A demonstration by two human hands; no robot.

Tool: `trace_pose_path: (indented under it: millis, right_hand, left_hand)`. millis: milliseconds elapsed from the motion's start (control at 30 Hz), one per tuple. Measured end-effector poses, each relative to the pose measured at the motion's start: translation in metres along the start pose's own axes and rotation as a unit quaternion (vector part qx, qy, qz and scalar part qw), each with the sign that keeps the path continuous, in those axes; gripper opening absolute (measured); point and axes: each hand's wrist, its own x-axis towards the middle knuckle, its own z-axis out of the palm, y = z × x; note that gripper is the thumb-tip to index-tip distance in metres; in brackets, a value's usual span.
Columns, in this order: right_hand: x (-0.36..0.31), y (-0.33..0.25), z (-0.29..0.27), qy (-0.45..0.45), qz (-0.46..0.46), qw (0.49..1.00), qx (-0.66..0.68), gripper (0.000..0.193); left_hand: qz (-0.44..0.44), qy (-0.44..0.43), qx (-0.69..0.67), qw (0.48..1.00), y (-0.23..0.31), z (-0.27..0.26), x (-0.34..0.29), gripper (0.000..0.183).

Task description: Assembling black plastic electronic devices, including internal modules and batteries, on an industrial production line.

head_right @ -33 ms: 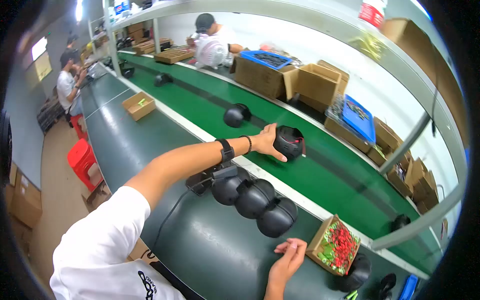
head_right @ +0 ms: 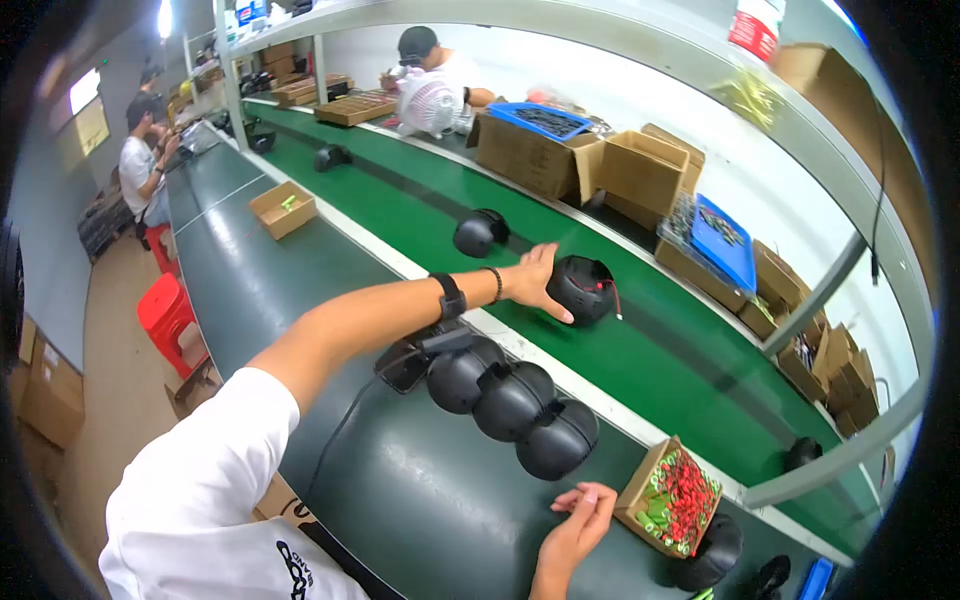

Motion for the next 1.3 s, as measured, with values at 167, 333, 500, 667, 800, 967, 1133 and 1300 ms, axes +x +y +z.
trace_pose_path:
  millis: [167, 333, 500, 667, 800, 967, 1133, 1300]
  right_hand:
    - [0.002, -0.001, 0.014, 0.012, 0.016, 1.0, 0.01, 0.026]
    - [0.005, 0.001, 0.022, -0.008, 0.026, 1.0, 0.007, 0.022]
    - [0.008, 0.002, 0.006, 0.014, 0.013, 1.0, -0.012, 0.021]
    - [0.006, -0.011, 0.016, 0.056, -0.009, 0.998, 0.012, 0.017]
    - [0.008, -0.029, 0.003, 0.122, -0.093, 0.988, 0.015, 0.022]
    - [0.012, -0.034, -0.038, 0.236, -0.16, 0.958, 0.018, 0.035]
    - [0.02, -0.032, -0.053, 0.261, -0.162, 0.951, 0.034, 0.036]
    - [0.004, -0.032, -0.047, 0.271, -0.178, 0.908, -0.264, 0.038]
  left_hand:
    - [-0.015, 0.089, 0.337, 0.937, -0.113, -0.071, -0.012, 0.114]
    - [-0.109, 0.071, 0.101, 0.986, -0.158, -0.083, -0.044, 0.102]
    - [0.045, 0.132, -0.016, 0.99, -0.081, -0.082, -0.084, 0.097]
    - [0.097, 0.139, -0.083, 0.982, 0.057, -0.121, -0.193, 0.096]
    - [0.208, 0.081, -0.066, 0.972, 0.147, -0.081, -0.224, 0.1]
    - [0.202, 0.072, -0.092, 0.972, 0.229, 0.0, -0.211, 0.093]
    - [0.197, 0.097, 0.054, 0.974, 0.226, 0.068, -0.201, 0.091]
    - [0.227, 0.015, 0.1, 0.969, 0.235, 0.062, -0.207, 0.086]
